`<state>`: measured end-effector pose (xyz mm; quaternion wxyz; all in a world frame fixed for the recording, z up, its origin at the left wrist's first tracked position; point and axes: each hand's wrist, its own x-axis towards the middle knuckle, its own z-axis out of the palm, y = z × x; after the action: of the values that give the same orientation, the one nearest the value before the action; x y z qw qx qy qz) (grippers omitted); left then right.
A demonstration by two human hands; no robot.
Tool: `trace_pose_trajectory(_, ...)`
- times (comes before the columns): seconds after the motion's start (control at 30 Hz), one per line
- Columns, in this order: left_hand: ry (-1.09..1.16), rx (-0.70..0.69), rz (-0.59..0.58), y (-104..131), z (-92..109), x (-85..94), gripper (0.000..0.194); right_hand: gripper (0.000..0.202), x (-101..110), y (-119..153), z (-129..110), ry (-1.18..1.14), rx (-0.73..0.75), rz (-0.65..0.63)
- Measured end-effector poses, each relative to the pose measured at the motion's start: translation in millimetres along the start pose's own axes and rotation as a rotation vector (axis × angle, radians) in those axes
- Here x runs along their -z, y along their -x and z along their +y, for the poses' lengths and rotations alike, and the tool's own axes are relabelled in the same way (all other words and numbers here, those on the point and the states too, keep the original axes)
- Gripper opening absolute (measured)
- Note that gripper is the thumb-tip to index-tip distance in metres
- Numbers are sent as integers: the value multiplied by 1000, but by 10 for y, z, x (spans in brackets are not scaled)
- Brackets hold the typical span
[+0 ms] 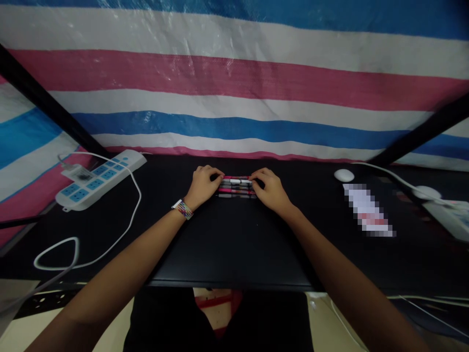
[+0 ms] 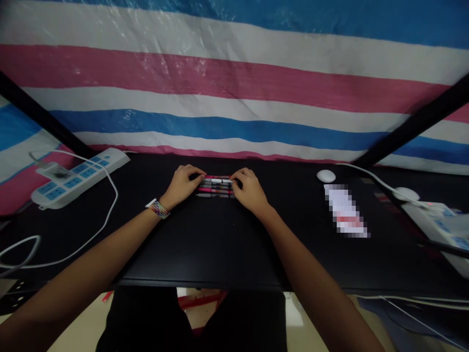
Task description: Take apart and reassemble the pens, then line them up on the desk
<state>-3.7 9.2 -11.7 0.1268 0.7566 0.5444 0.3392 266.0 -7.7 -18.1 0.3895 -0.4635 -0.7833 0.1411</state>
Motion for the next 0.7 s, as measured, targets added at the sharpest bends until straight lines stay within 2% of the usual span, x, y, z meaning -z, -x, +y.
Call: trace_pose_trajectory(0.7,-10,8,1,8,5,-8,14,16,-26,11,-13,27,4,-5)
